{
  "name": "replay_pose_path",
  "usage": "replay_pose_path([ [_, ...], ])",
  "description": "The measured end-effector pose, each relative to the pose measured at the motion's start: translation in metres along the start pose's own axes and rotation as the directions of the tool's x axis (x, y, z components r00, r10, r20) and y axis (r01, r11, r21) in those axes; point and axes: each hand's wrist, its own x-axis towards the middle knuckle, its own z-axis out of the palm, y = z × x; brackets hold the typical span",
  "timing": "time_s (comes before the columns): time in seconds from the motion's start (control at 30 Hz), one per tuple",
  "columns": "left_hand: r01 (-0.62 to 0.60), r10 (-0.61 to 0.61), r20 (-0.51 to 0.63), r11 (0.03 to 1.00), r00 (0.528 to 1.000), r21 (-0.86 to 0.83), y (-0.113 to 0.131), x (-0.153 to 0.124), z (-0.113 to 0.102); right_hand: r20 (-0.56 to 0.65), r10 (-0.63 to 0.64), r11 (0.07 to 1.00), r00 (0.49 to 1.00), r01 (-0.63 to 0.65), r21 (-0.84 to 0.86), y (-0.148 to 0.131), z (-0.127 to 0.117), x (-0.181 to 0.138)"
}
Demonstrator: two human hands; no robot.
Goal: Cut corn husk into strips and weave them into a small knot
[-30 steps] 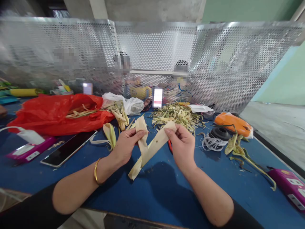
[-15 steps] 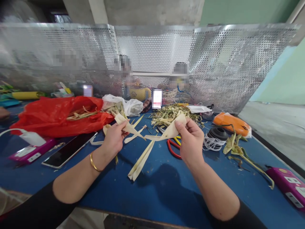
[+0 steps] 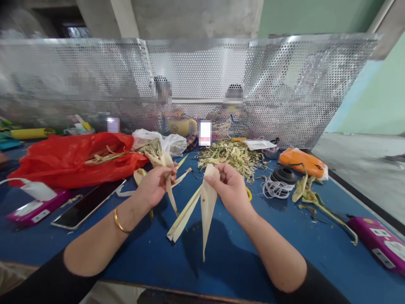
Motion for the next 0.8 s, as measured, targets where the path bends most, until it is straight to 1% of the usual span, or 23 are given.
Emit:
replay_pose_path([
  [0.03, 0.085, -0.086, 0.127, 0.996, 0.988, 0.016, -0.002, -0.008, 0.004, 0.026, 0.006, 0.999, 1.000, -0.004, -0.040, 0.003, 0.002, -0.001],
  [0.07, 0.159, -0.165, 0.224, 0.986, 0.961, 0.043, -0.004, -0.016, 0.008, 0.046, 0.005, 0.997, 0.999, -0.001, -0.081, 0.005, 0.003, -0.001],
  [0.1, 0.191, -0.206, 0.278, 0.978, 0.938, 0.080, -0.005, -0.024, 0.011, 0.068, 0.003, 0.993, 0.998, 0.005, -0.117, 0.008, 0.005, -0.002],
  [0.13, 0.180, -0.213, 0.304, 0.975, 0.929, 0.133, -0.007, -0.030, 0.014, 0.091, 0.004, 0.989, 0.996, 0.010, -0.148, 0.010, 0.007, -0.003],
  [0.2, 0.119, -0.201, 0.327, 0.960, 0.924, 0.252, -0.011, -0.039, 0.017, 0.132, 0.011, 0.981, 0.991, 0.015, -0.196, 0.015, 0.011, -0.005],
  [0.27, 0.050, -0.162, 0.311, 0.940, 0.937, 0.339, -0.014, -0.041, 0.017, 0.159, 0.011, 0.969, 0.987, 0.028, -0.244, 0.018, 0.014, -0.009],
  [0.33, -0.030, -0.102, 0.303, 0.916, 0.948, 0.401, -0.017, -0.040, 0.016, 0.171, 0.000, 0.951, 0.985, 0.053, -0.305, 0.020, 0.017, -0.012],
  [0.4, -0.087, -0.065, 0.320, 0.894, 0.945, 0.439, -0.018, -0.038, 0.014, 0.184, -0.012, 0.936, 0.983, 0.076, -0.344, 0.021, 0.018, -0.015],
  [0.47, -0.099, -0.067, 0.337, 0.887, 0.939, 0.452, -0.018, -0.038, 0.013, 0.183, -0.028, 0.932, 0.983, 0.092, -0.350, 0.021, 0.018, -0.016],
  [0.57, -0.108, -0.063, 0.338, 0.880, 0.939, 0.463, -0.016, -0.040, 0.015, 0.153, -0.051, 0.951, 0.987, 0.095, -0.294, 0.021, 0.019, -0.015],
  [0.67, -0.126, -0.050, 0.335, 0.866, 0.941, 0.484, -0.015, -0.043, 0.017, 0.120, -0.036, 0.976, 0.992, 0.061, -0.210, 0.023, 0.019, -0.012],
  [0.8, -0.102, -0.077, 0.334, 0.868, 0.940, 0.487, -0.016, -0.043, 0.017, 0.069, -0.008, 0.990, 0.998, 0.018, -0.139, 0.025, 0.019, -0.011],
])
